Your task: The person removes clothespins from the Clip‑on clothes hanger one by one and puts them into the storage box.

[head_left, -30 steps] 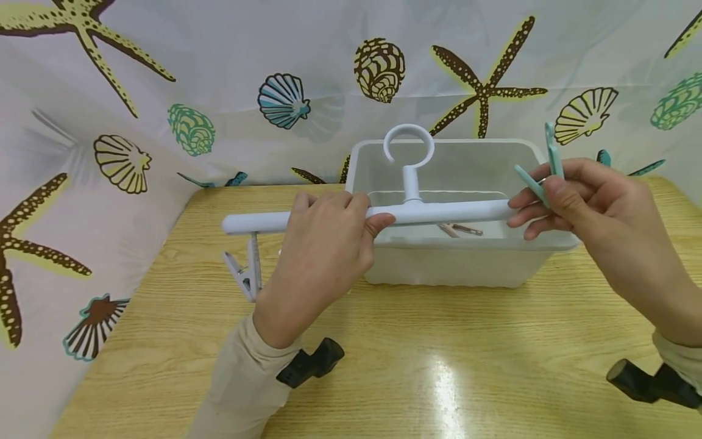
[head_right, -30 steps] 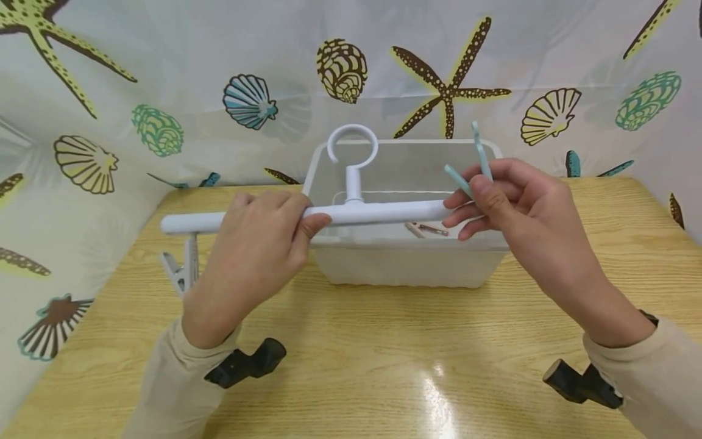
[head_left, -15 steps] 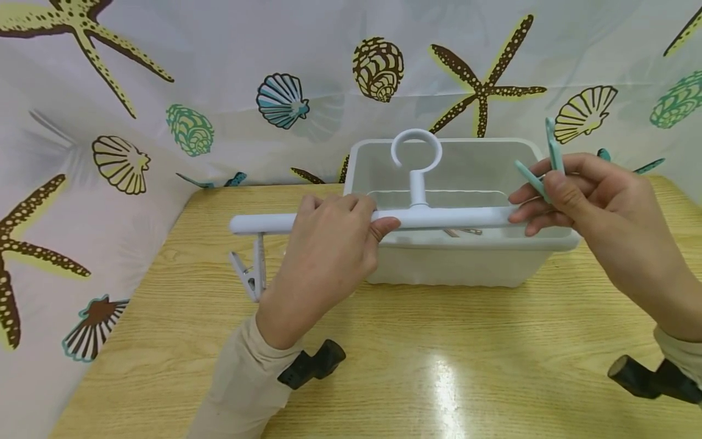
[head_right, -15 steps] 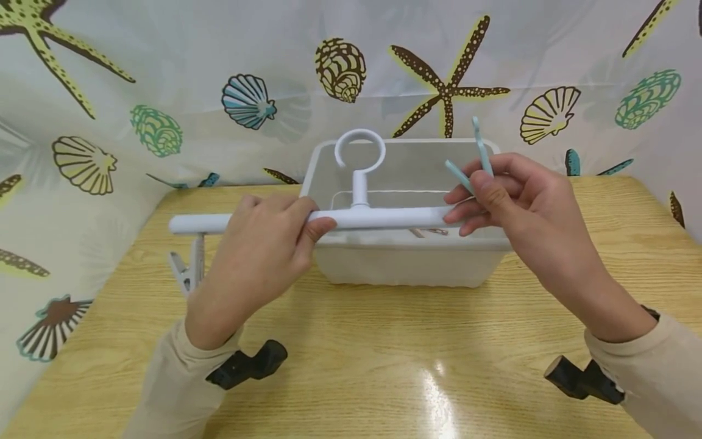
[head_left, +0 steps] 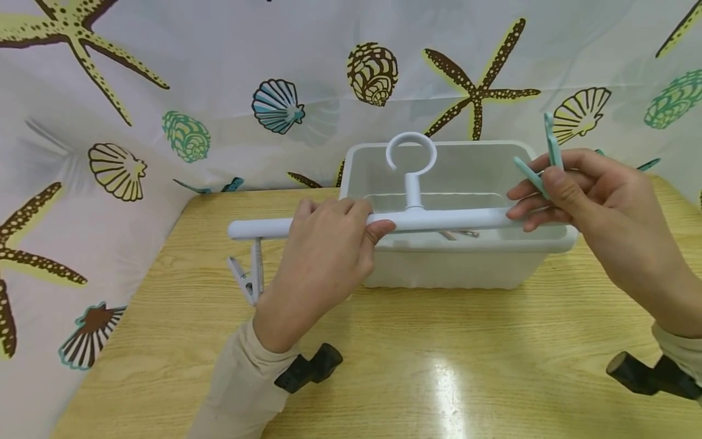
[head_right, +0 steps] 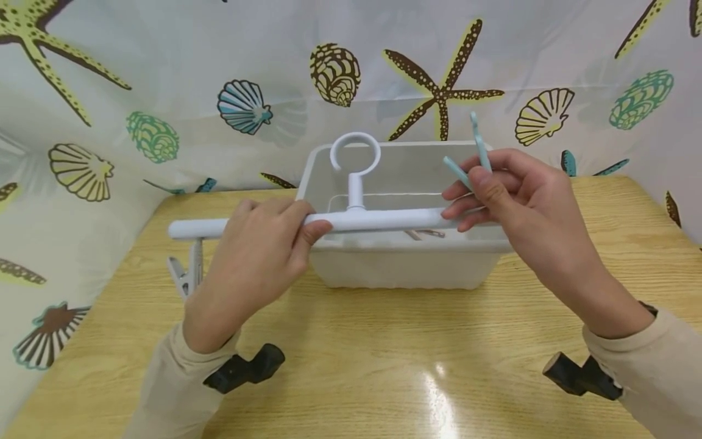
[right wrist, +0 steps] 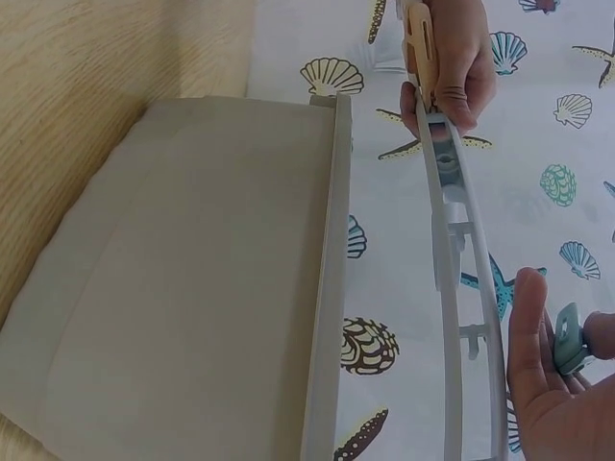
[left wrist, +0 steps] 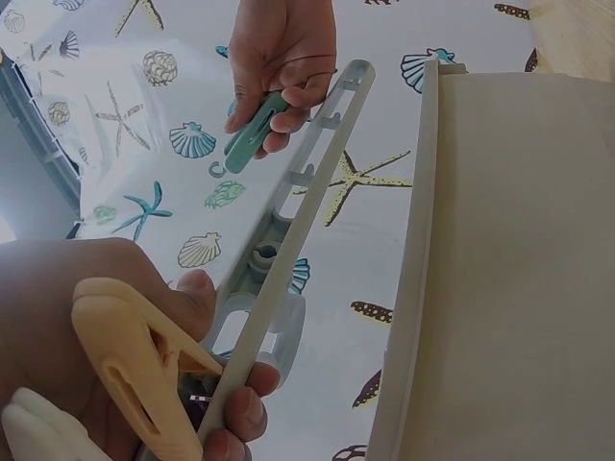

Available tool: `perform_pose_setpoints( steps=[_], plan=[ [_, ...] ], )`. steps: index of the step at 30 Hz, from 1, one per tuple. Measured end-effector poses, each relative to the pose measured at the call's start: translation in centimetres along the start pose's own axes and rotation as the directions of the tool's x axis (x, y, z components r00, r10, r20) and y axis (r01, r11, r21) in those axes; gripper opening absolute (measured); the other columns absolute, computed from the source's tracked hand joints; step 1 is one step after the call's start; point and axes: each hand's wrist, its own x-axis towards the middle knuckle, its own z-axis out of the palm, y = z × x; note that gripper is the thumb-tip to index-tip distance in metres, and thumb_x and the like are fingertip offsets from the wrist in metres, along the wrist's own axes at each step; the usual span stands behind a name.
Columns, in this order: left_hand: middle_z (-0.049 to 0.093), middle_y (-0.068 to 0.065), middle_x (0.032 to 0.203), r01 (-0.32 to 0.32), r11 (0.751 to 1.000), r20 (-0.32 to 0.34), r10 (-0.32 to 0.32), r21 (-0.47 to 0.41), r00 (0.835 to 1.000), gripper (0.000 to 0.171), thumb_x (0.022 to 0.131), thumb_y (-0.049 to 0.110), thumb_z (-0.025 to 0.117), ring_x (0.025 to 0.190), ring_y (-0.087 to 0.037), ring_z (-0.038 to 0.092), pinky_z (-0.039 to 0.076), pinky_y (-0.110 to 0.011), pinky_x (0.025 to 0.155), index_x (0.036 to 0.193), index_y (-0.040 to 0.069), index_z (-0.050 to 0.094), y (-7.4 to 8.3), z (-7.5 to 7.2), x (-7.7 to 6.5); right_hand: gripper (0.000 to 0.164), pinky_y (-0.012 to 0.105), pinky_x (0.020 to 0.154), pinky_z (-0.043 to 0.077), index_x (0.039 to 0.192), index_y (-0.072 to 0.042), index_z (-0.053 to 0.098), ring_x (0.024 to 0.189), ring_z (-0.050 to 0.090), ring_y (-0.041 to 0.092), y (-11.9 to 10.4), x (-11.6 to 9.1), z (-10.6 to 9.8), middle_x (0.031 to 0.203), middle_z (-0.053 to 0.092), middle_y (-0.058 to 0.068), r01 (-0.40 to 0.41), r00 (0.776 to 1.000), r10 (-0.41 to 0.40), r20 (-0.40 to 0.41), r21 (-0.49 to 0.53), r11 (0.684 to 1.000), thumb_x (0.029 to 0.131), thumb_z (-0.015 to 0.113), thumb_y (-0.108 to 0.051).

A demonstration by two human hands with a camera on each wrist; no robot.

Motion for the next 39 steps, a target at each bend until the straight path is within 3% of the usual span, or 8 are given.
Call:
perform_pose_setpoints(
  steps=[9, 39],
  plan=[
    [0.048, 0.001, 0.06, 0.012, 1.0, 0.027, -0.012, -0.019, 1.0, 0.035, 0.098, 0.033, 0.056, 0.06, -0.02, 0.051, 0.037, -0.038, 0.065, 0.071, 0.01, 0.053, 0.1, -0.1, 0.0, 0.024, 0.031, 0.069, 0.055, 0.118, 0.008, 0.054, 0.08, 0.07, 0.025, -0.1, 0.3, -0.2, 0.094, 0.07, 0.018, 0.012, 1.0, -0.012, -0.02, 0.003, 1.0, 0.098, 0.053, -0.005],
    [0.045, 0.002, 0.057, -0.012, 1.0, 0.011, 0.012, 0.0, 1.0, 0.037, 0.098, 0.033, 0.055, 0.058, -0.021, 0.051, 0.038, -0.039, 0.065, 0.07, 0.01, 0.051, 0.0, -0.2, -0.1, 0.022, 0.029, 0.068, 0.056, 0.115, 0.009, 0.056, 0.079, 0.068, 0.025, -0.3, 1.2, 0.2, 0.09, 0.069, 0.019, 0.088, 0.996, -0.087, -0.034, 0.014, 0.996, 0.096, 0.054, 0.0]
  ],
)
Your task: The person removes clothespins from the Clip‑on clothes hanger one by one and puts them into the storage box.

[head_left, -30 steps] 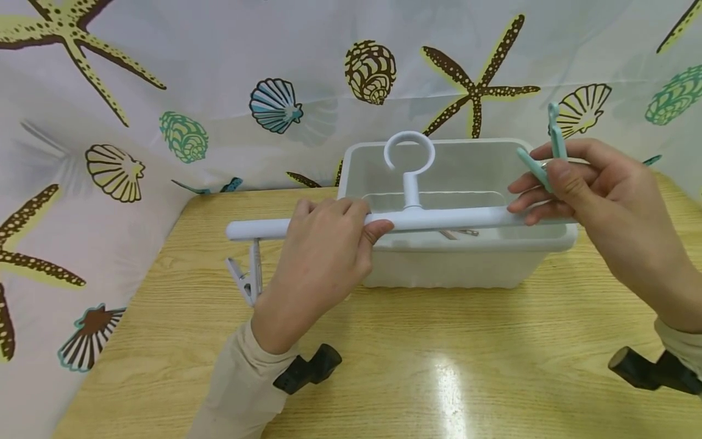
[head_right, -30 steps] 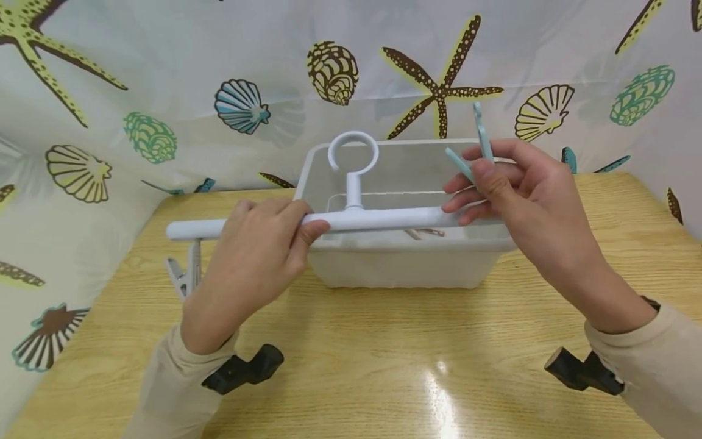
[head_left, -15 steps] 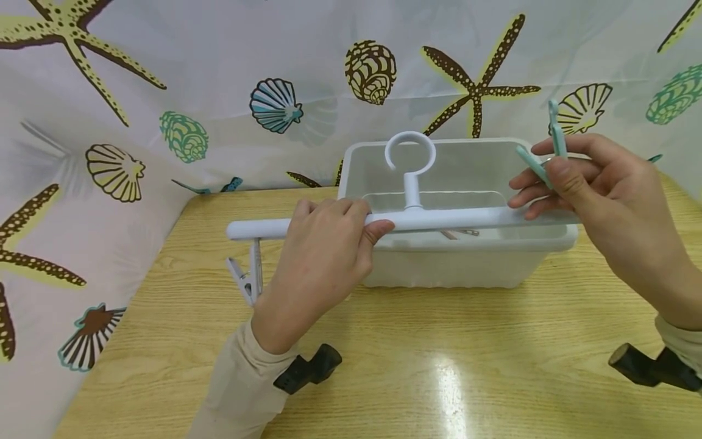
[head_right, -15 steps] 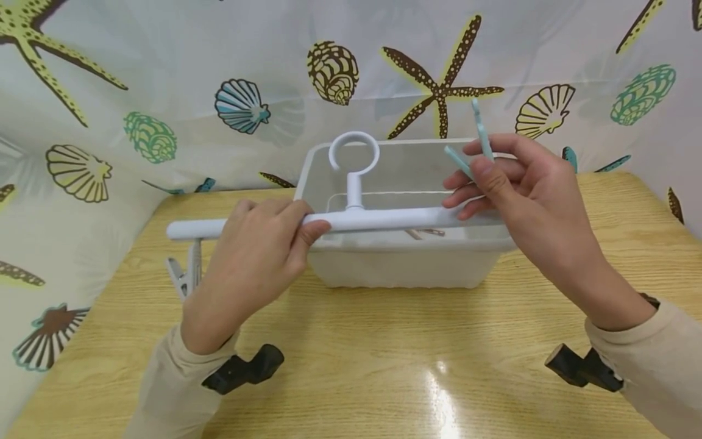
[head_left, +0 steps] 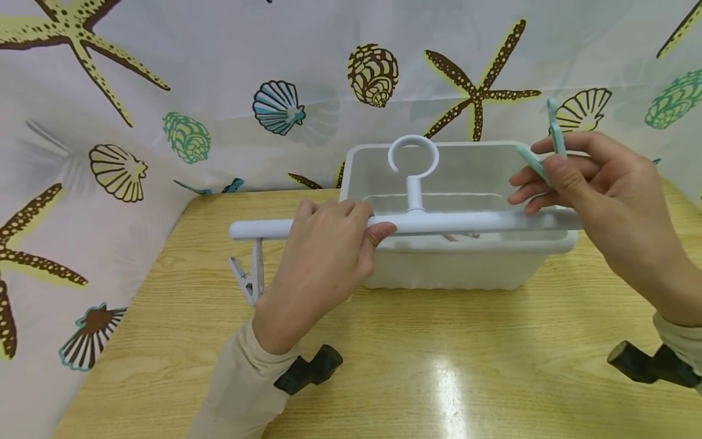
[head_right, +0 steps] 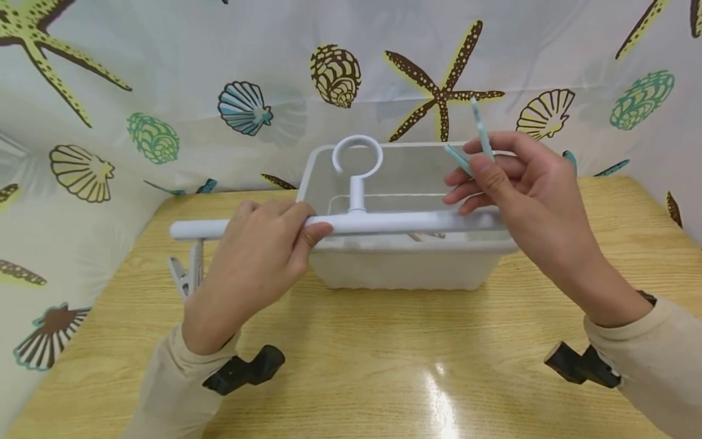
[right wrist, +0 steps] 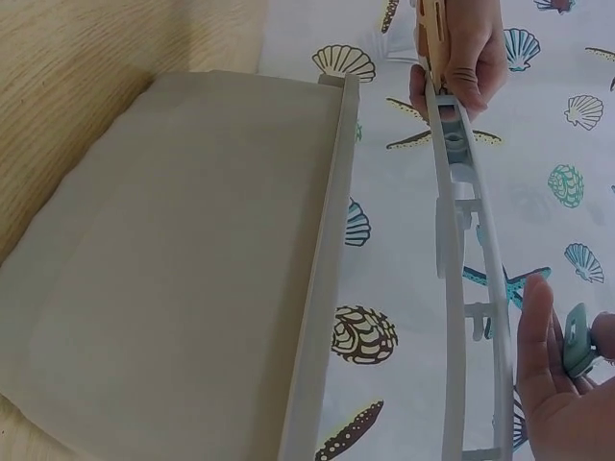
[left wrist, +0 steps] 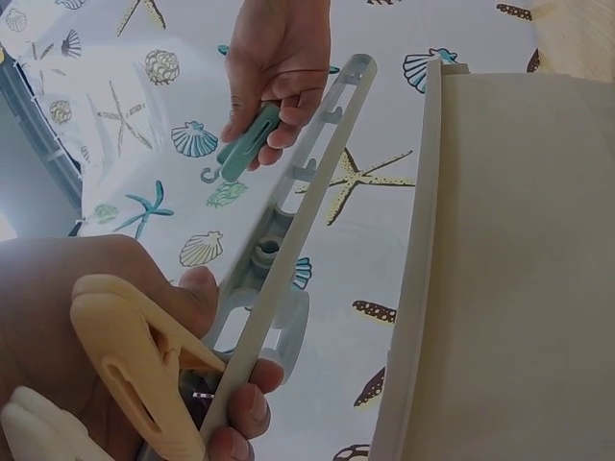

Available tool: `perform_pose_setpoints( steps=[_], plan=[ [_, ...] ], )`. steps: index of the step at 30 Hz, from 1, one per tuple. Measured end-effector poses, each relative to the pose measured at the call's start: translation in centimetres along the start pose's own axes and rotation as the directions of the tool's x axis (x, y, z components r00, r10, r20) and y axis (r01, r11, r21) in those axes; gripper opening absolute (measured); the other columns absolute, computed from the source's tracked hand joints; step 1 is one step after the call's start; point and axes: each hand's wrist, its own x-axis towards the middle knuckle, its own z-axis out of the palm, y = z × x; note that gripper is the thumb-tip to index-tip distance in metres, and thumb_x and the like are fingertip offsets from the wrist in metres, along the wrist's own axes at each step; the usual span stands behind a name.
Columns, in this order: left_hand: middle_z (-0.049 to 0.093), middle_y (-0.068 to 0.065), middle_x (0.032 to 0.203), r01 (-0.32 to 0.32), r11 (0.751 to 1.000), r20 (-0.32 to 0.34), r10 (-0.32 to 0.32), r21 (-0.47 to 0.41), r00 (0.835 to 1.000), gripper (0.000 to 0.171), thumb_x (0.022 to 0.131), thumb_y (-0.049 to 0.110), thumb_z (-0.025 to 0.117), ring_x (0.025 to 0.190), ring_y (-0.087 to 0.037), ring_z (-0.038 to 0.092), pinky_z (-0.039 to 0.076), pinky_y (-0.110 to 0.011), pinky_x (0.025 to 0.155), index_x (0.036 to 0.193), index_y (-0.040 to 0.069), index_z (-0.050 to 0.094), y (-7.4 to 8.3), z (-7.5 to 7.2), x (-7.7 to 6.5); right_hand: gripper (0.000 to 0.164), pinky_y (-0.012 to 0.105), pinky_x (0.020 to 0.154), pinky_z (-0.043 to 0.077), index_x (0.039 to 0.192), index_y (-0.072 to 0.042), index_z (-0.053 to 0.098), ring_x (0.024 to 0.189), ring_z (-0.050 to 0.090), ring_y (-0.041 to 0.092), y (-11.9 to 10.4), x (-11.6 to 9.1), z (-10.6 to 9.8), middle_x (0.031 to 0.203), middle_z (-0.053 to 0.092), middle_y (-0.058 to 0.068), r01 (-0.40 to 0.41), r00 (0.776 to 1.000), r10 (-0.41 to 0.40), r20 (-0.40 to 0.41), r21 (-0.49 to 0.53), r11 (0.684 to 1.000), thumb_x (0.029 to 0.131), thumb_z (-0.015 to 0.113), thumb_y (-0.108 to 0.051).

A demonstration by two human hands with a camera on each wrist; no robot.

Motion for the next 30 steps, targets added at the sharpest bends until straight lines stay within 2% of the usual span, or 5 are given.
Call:
perform_pose_setpoints(
  steps=[7, 19, 30],
  plan=[
    [0.045, 0.001, 0.058, 0.008, 1.0, 0.015, -0.008, -0.002, 1.0, 0.037, 0.098, 0.034, 0.055, 0.059, -0.021, 0.052, 0.038, -0.039, 0.065, 0.07, 0.01, 0.051, 0.0, 0.0, -0.1, 0.02, 0.029, 0.067, 0.056, 0.114, 0.01, 0.055, 0.076, 0.068, 0.027, 0.0, 0.4, 0.0, 0.089, 0.069, 0.02, 0.012, 1.0, -0.012, 0.012, 0.02, 1.0, 0.096, 0.054, 0.002],
    [0.045, 0.002, 0.057, 0.001, 1.0, -0.004, -0.001, -0.01, 1.0, 0.038, 0.098, 0.034, 0.056, 0.059, -0.02, 0.052, 0.038, -0.038, 0.064, 0.069, 0.01, 0.051, -0.2, 0.0, -0.1, 0.022, 0.027, 0.067, 0.055, 0.114, 0.008, 0.057, 0.074, 0.068, 0.024, 0.1, 1.4, 0.0, 0.088, 0.069, 0.018, 0.024, 1.0, -0.024, -0.001, -0.058, 0.998, 0.096, 0.055, -0.003],
    [0.042, 0.001, 0.057, 0.014, 1.0, 0.056, -0.014, 0.007, 0.998, 0.038, 0.099, 0.035, 0.052, 0.057, -0.019, 0.046, 0.033, -0.035, 0.06, 0.07, 0.011, 0.049, 0.1, -0.2, -0.1, 0.023, 0.028, 0.069, 0.055, 0.114, 0.008, 0.057, 0.076, 0.069, 0.024, 1.5, 2.4, -1.2, 0.088, 0.07, 0.017, -0.032, 0.999, 0.031, -0.02, -0.04, 0.999, 0.095, 0.058, -0.006]
  ],
)
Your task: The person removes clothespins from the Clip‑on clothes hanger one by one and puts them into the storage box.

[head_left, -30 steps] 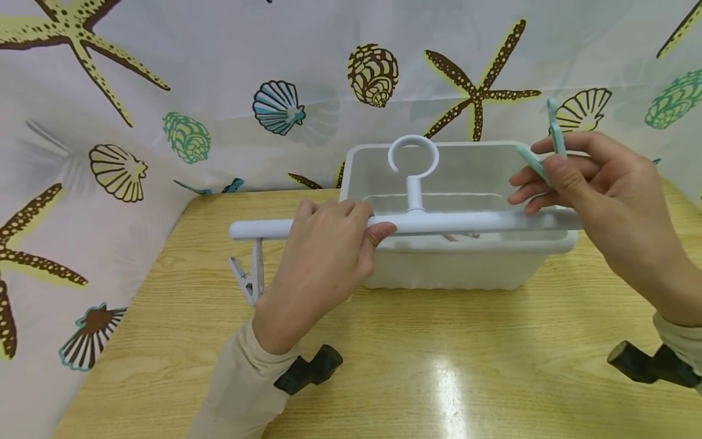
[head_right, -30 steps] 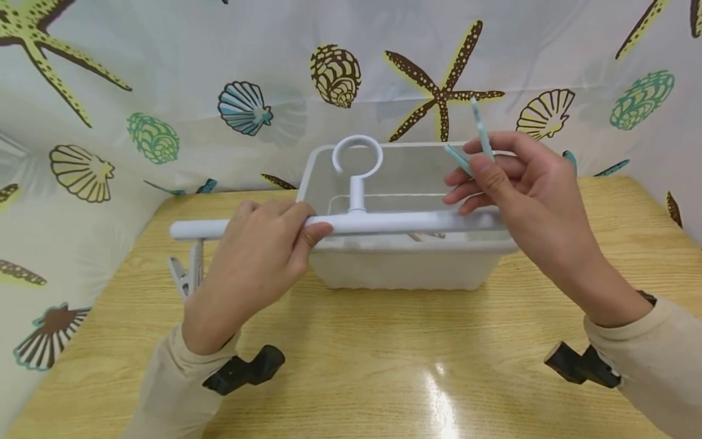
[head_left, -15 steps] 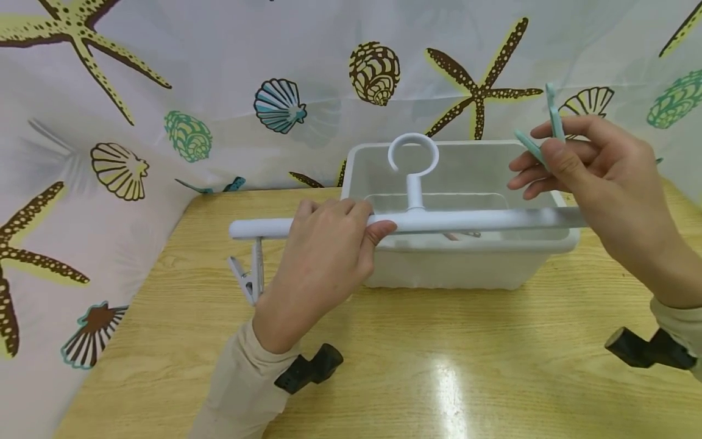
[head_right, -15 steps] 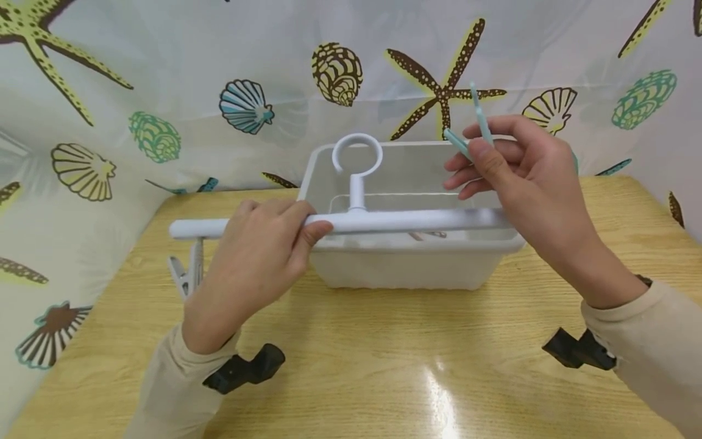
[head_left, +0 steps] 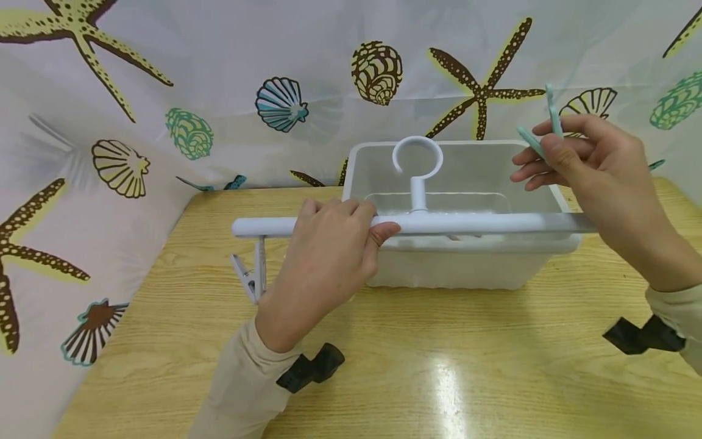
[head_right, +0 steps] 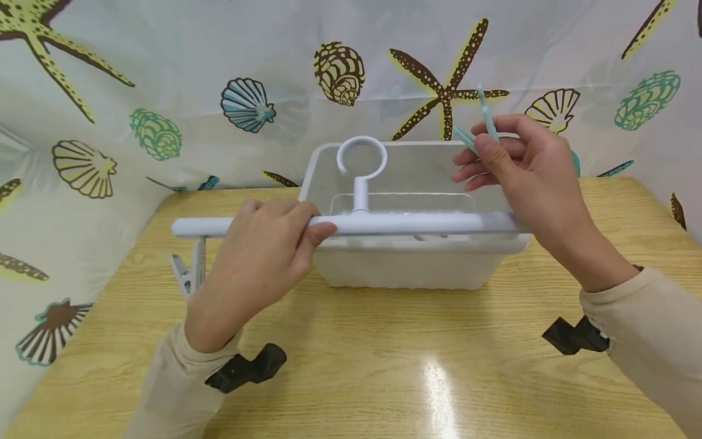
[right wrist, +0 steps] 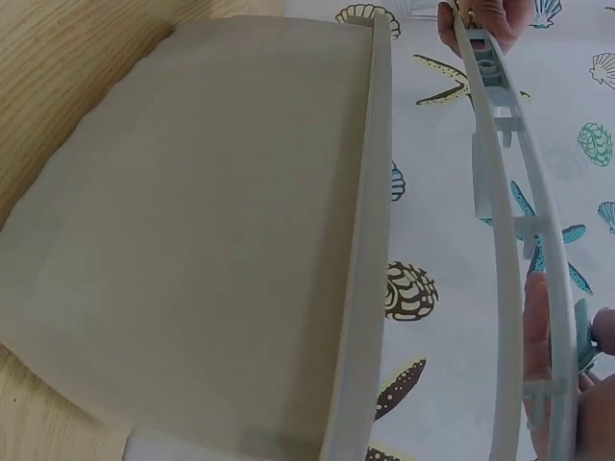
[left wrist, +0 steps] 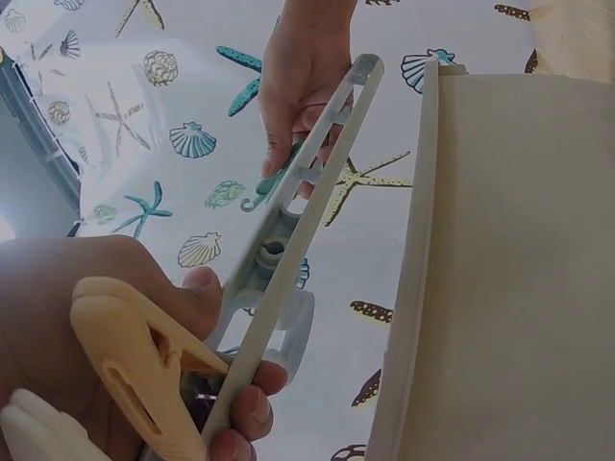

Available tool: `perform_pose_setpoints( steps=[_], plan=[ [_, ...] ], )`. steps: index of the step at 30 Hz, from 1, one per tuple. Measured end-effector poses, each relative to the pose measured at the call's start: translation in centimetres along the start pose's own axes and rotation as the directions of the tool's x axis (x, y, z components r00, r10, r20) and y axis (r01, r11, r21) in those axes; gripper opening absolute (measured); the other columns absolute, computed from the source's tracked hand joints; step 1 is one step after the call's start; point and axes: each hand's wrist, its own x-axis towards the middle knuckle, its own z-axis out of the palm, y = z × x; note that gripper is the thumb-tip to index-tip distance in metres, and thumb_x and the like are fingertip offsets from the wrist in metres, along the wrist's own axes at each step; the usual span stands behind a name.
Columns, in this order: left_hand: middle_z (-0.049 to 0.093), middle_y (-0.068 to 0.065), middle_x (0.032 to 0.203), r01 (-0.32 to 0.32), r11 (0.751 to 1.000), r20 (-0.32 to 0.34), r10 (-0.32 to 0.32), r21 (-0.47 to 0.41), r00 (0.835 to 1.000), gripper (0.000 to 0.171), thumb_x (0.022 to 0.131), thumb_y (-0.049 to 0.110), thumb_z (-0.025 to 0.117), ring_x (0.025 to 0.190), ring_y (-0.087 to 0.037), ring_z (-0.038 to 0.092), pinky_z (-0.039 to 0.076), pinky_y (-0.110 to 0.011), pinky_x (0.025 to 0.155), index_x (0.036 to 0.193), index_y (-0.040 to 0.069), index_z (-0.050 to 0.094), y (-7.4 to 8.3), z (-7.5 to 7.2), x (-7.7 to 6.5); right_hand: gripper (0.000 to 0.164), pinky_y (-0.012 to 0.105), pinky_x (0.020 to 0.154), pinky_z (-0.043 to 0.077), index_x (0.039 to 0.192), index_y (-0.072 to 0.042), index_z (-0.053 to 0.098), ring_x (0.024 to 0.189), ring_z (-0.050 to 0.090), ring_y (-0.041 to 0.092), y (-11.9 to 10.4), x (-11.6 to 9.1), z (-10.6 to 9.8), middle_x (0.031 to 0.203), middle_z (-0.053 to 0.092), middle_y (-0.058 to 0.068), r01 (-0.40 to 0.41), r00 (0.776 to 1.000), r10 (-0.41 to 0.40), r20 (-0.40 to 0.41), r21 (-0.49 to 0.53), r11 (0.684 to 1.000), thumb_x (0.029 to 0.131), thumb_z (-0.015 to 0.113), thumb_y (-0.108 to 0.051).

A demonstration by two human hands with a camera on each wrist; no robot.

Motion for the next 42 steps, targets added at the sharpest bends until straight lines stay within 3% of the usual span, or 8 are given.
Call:
perform_pose_setpoints(
  steps=[14, 19, 25, 29, 33, 42],
  plan=[
    [0.042, 0.0, 0.056, 0.001, 1.0, -0.003, -0.001, 0.027, 1.0, 0.039, 0.099, 0.032, 0.053, 0.056, -0.02, 0.045, 0.031, -0.034, 0.059, 0.067, 0.011, 0.046, -0.2, 0.4, 0.1, 0.028, 0.027, 0.07, 0.055, 0.114, 0.005, 0.054, 0.074, 0.071, 0.02, 1.7, 1.8, -1.1, 0.089, 0.072, 0.013, -0.102, 0.995, 0.103, 0.018, -0.034, 0.994, 0.094, 0.061, -0.013],
    [0.041, 0.0, 0.056, 0.0, 1.0, 0.0, 0.0, 0.02, 1.0, 0.041, 0.099, 0.035, 0.053, 0.056, -0.02, 0.044, 0.03, -0.034, 0.059, 0.066, 0.011, 0.045, -0.3, 0.4, 0.0, 0.026, 0.027, 0.07, 0.055, 0.113, 0.002, 0.053, 0.077, 0.072, 0.018, 2.1, 2.6, -1.8, 0.089, 0.073, 0.008, -0.136, 0.988, 0.147, 0.053, -0.173, 0.975, 0.096, 0.059, -0.016],
    [0.042, 0.0, 0.056, 0.009, 1.0, 0.037, -0.009, 0.019, 0.999, 0.038, 0.1, 0.032, 0.052, 0.058, -0.021, 0.048, 0.032, -0.035, 0.06, 0.068, 0.011, 0.046, -0.3, 0.1, 0.1, 0.021, 0.026, 0.071, 0.055, 0.11, 0.0, 0.051, 0.081, 0.07, 0.012, 2.6, 3.5, -3.4, 0.09, 0.073, -0.003, -0.15, 0.962, 0.236, 0.138, -0.456, 0.877, 0.1, 0.051, -0.018],
    [0.043, 0.0, 0.057, 0.016, 1.0, 0.056, -0.017, 0.015, 0.998, 0.034, 0.099, 0.027, 0.053, 0.06, -0.022, 0.05, 0.032, -0.035, 0.061, 0.07, 0.01, 0.048, -0.3, 0.0, 0.2, 0.028, 0.025, 0.07, 0.055, 0.112, 0.002, 0.052, 0.081, 0.069, 0.008, 3.1, 4.0, -4.5, 0.091, 0.072, -0.008, -0.186, 0.94, 0.314, 0.134, -0.571, 0.8, 0.099, 0.053, -0.023],
    [0.043, 0.001, 0.058, 0.017, 1.0, 0.069, -0.018, 0.009, 0.997, 0.035, 0.099, 0.03, 0.053, 0.061, -0.022, 0.05, 0.034, -0.036, 0.063, 0.071, 0.011, 0.047, -0.3, -0.2, 0.1, 0.033, 0.024, 0.069, 0.054, 0.114, 0.001, 0.056, 0.08, 0.067, 0.006, 3.5, 4.6, -5.2, 0.093, 0.07, -0.004, -0.197, 0.925, 0.361, 0.119, -0.662, 0.723, 0.098, 0.056, -0.028],
    [0.041, 0.001, 0.056, 0.01, 1.0, 0.075, -0.011, 0.006, 0.997, 0.038, 0.099, 0.033, 0.053, 0.058, -0.021, 0.047, 0.031, -0.034, 0.061, 0.068, 0.011, 0.044, -0.3, 0.0, -0.1, 0.029, 0.024, 0.067, 0.053, 0.117, -0.003, 0.058, 0.079, 0.064, 0.009, 4.6, 5.4, -5.0, 0.098, 0.068, 0.009, -0.164, 0.871, 0.459, 0.178, -0.774, 0.612, 0.098, 0.057, -0.024]
  ],
)
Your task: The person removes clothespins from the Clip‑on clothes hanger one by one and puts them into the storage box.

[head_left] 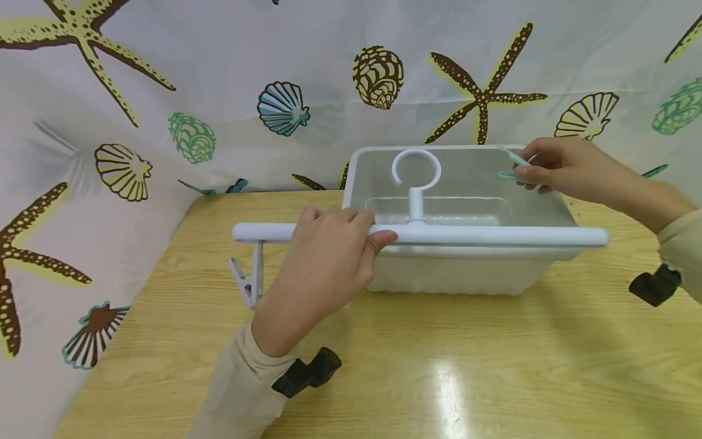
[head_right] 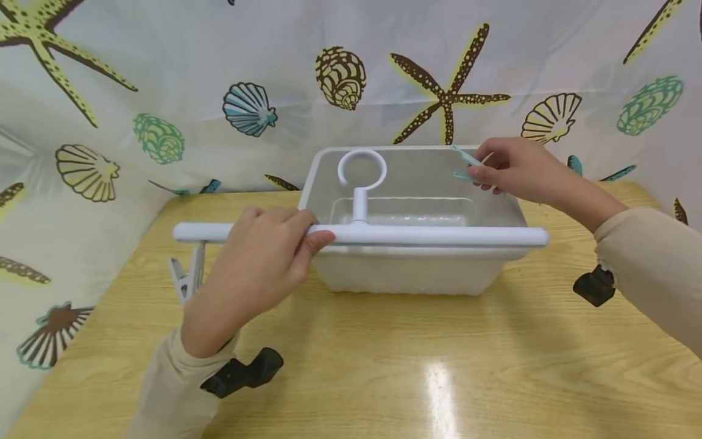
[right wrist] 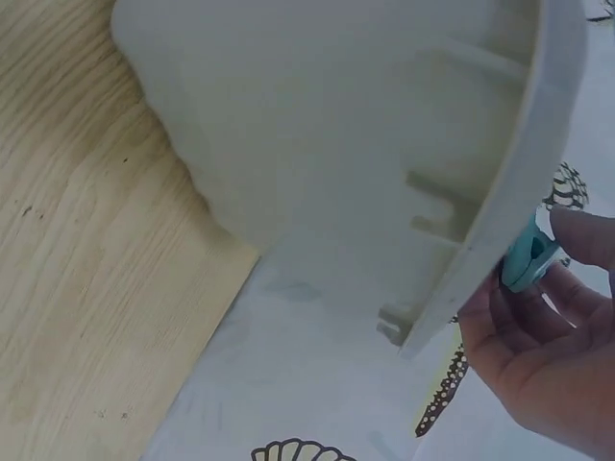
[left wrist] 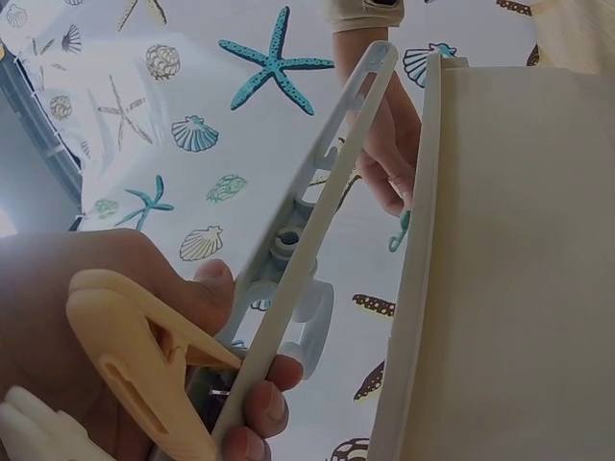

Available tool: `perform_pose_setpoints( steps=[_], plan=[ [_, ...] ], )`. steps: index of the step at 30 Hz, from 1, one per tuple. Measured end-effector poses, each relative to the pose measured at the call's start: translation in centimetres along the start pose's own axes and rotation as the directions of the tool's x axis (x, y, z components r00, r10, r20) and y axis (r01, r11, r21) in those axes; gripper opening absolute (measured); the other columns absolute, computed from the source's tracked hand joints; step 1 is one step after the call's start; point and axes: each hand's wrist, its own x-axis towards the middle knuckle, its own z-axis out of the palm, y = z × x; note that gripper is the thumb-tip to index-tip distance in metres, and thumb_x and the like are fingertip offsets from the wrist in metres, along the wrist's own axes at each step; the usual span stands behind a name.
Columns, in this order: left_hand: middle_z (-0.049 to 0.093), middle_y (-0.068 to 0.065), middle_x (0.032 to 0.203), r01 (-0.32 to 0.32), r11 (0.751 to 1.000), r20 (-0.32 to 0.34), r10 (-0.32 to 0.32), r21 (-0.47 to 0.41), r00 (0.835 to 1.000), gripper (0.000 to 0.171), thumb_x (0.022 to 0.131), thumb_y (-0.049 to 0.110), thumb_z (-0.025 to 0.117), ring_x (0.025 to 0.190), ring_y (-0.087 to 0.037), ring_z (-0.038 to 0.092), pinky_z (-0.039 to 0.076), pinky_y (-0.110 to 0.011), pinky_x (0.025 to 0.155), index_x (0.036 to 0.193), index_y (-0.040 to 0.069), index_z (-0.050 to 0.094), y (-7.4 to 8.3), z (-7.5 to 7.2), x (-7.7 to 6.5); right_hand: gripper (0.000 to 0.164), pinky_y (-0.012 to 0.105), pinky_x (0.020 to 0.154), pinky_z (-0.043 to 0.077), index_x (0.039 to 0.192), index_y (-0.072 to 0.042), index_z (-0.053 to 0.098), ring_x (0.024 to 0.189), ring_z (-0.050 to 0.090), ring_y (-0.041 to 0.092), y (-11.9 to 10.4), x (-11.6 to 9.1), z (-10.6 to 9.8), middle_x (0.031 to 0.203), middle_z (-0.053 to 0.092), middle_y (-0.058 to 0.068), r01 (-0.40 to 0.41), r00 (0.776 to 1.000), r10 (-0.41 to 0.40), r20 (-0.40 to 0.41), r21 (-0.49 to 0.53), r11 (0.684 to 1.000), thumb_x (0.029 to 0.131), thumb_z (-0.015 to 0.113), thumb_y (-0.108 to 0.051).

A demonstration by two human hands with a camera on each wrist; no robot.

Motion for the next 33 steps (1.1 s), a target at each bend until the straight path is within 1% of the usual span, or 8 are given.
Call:
perform_pose_setpoints(
  steps=[6, 11, 14, 18, 21, 24, 27, 33],
  plan=[
    [0.041, 0.001, 0.055, -0.006, 1.0, -0.018, 0.006, -0.011, 1.0, 0.041, 0.098, 0.035, 0.054, 0.055, -0.019, 0.045, 0.03, -0.034, 0.059, 0.066, 0.012, 0.042, 0.0, 0.1, 0.1, 0.025, 0.029, 0.064, 0.05, 0.115, -0.007, 0.061, 0.079, 0.063, 0.018, -0.4, 0.4, 0.3, 0.098, 0.069, 0.007, 0.06, 0.998, -0.058, 0.029, -0.108, 0.992, 0.098, 0.058, -0.025],
    [0.041, 0.001, 0.055, -0.011, 1.0, -0.025, 0.011, -0.016, 1.0, 0.042, 0.098, 0.037, 0.053, 0.056, -0.019, 0.045, 0.03, -0.034, 0.059, 0.066, 0.012, 0.043, 0.0, 0.2, 0.0, 0.022, 0.036, 0.072, 0.049, 0.114, -0.007, 0.061, 0.09, 0.064, 0.021, -0.1, 0.3, 0.4, 0.1, 0.07, 0.005, 0.121, 0.992, -0.113, 0.049, -0.196, 0.973, 0.098, 0.057, -0.022],
    [0.041, 0.001, 0.055, -0.012, 1.0, -0.026, 0.011, -0.02, 1.0, 0.041, 0.099, 0.037, 0.052, 0.056, -0.019, 0.046, 0.031, -0.034, 0.06, 0.067, 0.012, 0.043, 0.0, 0.3, 0.1, 0.025, 0.039, 0.077, 0.048, 0.117, -0.007, 0.06, 0.094, 0.063, 0.023, -0.5, -0.4, -0.1, 0.103, 0.069, 0.005, 0.126, 0.991, -0.114, 0.076, -0.186, 0.974, 0.1, 0.054, -0.024],
    [0.041, 0.001, 0.055, -0.014, 0.999, -0.049, 0.013, -0.029, 0.999, 0.041, 0.098, 0.037, 0.053, 0.056, -0.019, 0.045, 0.032, -0.034, 0.06, 0.067, 0.012, 0.044, 0.0, 0.4, 0.4, 0.031, 0.032, 0.078, 0.049, 0.117, -0.01, 0.061, 0.092, 0.062, 0.018, -1.9, -2.3, -1.1, 0.106, 0.065, 0.005, 0.098, 0.99, -0.085, 0.115, -0.115, 0.989, 0.103, 0.045, -0.032],
    [0.042, 0.001, 0.056, -0.011, 0.999, -0.071, 0.008, -0.042, 0.997, 0.04, 0.098, 0.037, 0.053, 0.057, -0.019, 0.045, 0.032, -0.034, 0.061, 0.068, 0.012, 0.046, 0.1, 0.5, 0.5, 0.028, 0.025, 0.077, 0.048, 0.112, -0.017, 0.064, 0.091, 0.062, 0.011, -3.4, -3.9, -1.4, 0.104, 0.065, -0.002, 0.137, 0.985, -0.121, 0.126, -0.122, 0.983, 0.104, 0.042, -0.031],
    [0.043, 0.001, 0.057, -0.004, 0.999, -0.089, -0.001, -0.054, 0.996, 0.038, 0.098, 0.036, 0.054, 0.058, -0.019, 0.046, 0.033, -0.035, 0.062, 0.069, 0.011, 0.049, 0.2, 0.7, 0.6, 0.023, 0.028, 0.073, 0.049, 0.112, -0.021, 0.065, 0.086, 0.061, 0.009, -4.7, -5.5, -1.1, 0.102, 0.066, -0.006, 0.256, 0.965, -0.236, 0.115, -0.216, 0.942, 0.104, 0.043, -0.025],
    [0.043, 0.001, 0.058, 0.0, 0.998, -0.107, -0.007, -0.061, 0.994, 0.039, 0.098, 0.036, 0.054, 0.058, -0.018, 0.046, 0.034, -0.036, 0.063, 0.069, 0.011, 0.049, 0.3, 0.8, 0.8, 0.022, 0.033, 0.065, 0.048, 0.117, -0.021, 0.063, 0.078, 0.058, 0.01, -6.0, -6.9, 0.0, 0.1, 0.066, -0.006, 0.305, 0.952, -0.292, 0.091, -0.372, 0.877, 0.102, 0.048, -0.027],
    [0.043, 0.002, 0.059, -0.018, 0.997, -0.147, 0.008, -0.069, 0.989, 0.04, 0.098, 0.037, 0.054, 0.06, -0.018, 0.048, 0.038, -0.039, 0.07, 0.068, 0.012, 0.048, 0.8, 0.9, 1.3, 0.038, 0.041, 0.061, 0.047, 0.118, -0.014, 0.059, 0.074, 0.058, 0.018, -7.0, -8.4, 1.8, 0.102, 0.066, 0.005, 0.247, 0.953, -0.302, -0.006, -0.563, 0.789, 0.094, 0.059, -0.044]
  ],
)
